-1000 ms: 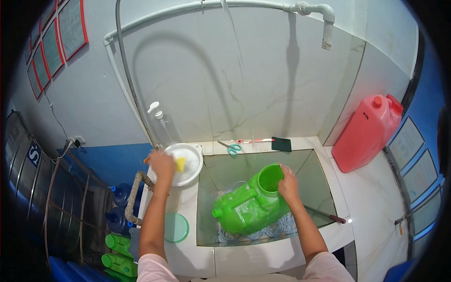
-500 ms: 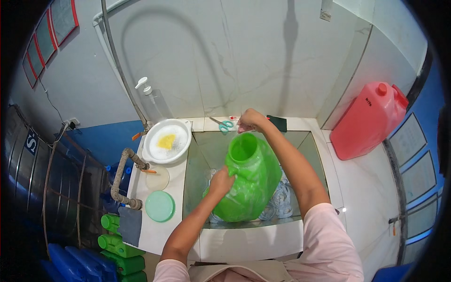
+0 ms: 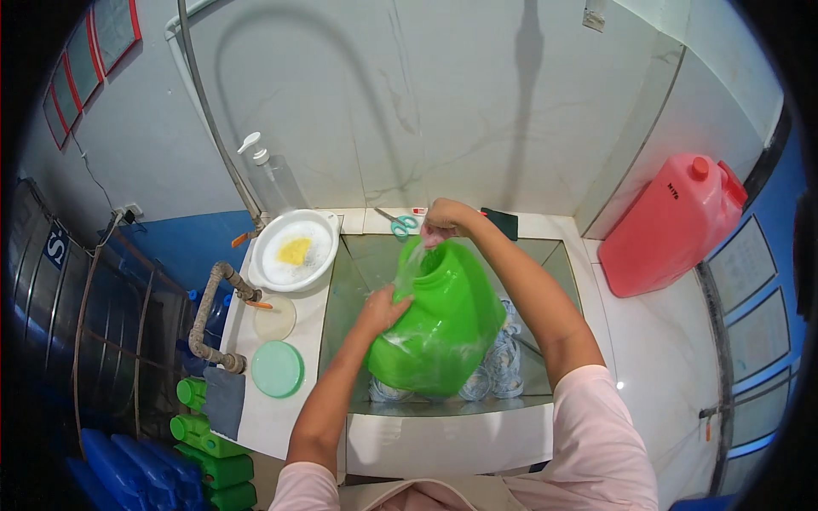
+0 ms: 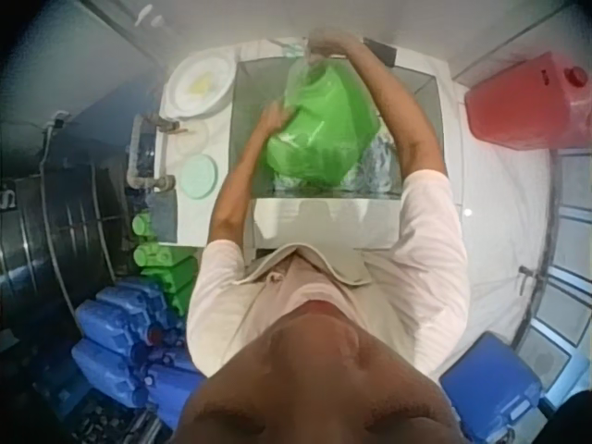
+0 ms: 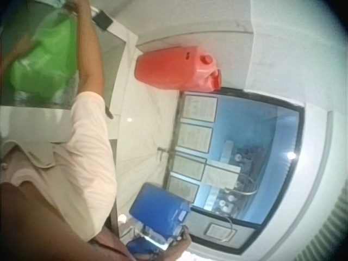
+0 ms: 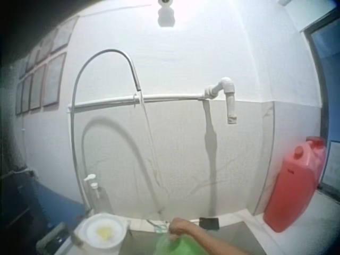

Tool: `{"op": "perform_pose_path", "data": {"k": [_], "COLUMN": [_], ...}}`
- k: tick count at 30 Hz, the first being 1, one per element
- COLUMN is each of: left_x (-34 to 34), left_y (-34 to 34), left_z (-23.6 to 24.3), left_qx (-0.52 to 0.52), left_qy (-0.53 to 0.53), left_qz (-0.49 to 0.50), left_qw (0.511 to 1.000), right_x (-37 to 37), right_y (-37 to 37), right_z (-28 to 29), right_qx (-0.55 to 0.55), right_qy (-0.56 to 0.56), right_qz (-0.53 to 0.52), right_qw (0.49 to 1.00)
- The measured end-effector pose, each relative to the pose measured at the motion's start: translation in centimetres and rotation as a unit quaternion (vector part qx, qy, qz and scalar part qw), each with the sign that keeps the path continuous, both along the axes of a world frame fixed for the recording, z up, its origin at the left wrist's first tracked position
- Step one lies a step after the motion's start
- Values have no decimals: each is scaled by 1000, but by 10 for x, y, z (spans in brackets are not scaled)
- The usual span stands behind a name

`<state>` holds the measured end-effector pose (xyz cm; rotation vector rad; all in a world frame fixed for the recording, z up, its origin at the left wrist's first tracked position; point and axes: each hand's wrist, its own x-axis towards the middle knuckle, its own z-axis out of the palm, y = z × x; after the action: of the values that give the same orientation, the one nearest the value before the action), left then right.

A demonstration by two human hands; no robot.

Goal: The person cleans a green water canister and its lid by scrubbing them with a sponge, rinsing them under a stream of water, and removing a seal from the canister opening using shears.

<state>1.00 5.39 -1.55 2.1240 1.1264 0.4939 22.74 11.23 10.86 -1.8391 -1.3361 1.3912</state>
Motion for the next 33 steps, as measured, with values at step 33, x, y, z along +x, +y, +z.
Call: {"op": "perform_pose_path", "data": {"k": [33], "left_x": [-43], "left_y": [-91], "left_z": [8], "left_qx": [159], "left_qy": [114], "left_qz": [-86], "left_qw": [977], "right_x": [-76], "right_y": [70], "right_z": [-135], "right_qx": [188], "right_qy": [-405], "right_qz": [-101], "right_qw": [889]}}
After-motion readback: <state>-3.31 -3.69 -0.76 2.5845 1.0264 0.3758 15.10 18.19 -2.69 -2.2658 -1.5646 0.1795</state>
